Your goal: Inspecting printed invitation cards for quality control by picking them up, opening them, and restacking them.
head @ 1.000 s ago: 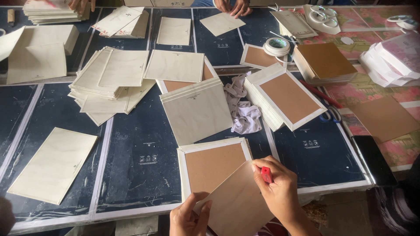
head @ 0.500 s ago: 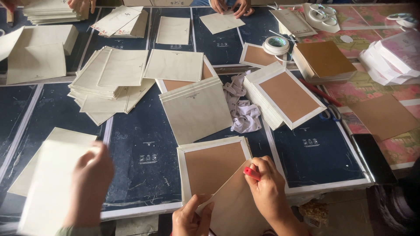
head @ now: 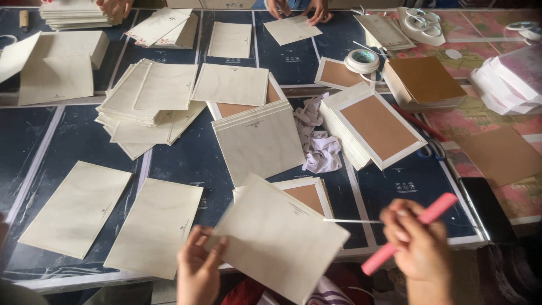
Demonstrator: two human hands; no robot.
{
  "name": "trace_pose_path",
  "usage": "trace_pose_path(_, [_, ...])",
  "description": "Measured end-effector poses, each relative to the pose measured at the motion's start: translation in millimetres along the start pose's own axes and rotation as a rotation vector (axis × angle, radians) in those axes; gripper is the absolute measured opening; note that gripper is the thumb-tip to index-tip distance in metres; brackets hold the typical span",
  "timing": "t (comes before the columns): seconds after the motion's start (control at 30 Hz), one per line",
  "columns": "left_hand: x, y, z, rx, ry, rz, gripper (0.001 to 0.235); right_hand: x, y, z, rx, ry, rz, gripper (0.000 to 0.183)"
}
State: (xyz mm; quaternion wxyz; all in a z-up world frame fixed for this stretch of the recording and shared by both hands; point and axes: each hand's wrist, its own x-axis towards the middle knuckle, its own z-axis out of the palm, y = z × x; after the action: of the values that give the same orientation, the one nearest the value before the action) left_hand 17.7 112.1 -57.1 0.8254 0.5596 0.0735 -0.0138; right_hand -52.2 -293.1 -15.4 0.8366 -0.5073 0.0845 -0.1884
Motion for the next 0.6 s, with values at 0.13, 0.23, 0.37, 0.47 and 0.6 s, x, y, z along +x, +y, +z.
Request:
trace_pose_path(0.13, [33, 15, -30, -0.179, 0.153, 0.070, 0.017, -26, -19, -32, -0.078, -0.005, -0.005, 0.011])
trace_pose_path(0.23, [42, 44, -25, -0.272, 0.333, 0.119, 0.022, -55, 17, -83, -0.226, 0.108, 0.208, 0.017])
trace_pose_path(0.37, [57, 58, -24, -0.349, 0.517, 0.320, 0.026, -85, 75, -132, -0.581, -0.025, 0.439, 0.024])
trace_pose_path(0.47, [65, 61, -22, -0.386, 0.578, 0.413, 0.027, -86, 87, -170, -0.698, -0.065, 0.380, 0.021])
trace_pose_path(0.6, [71, 60, -44, -0.479, 0.501, 0.562, 0.026, -76, 75, -238, -0.854, -0.099, 0.306, 0.022])
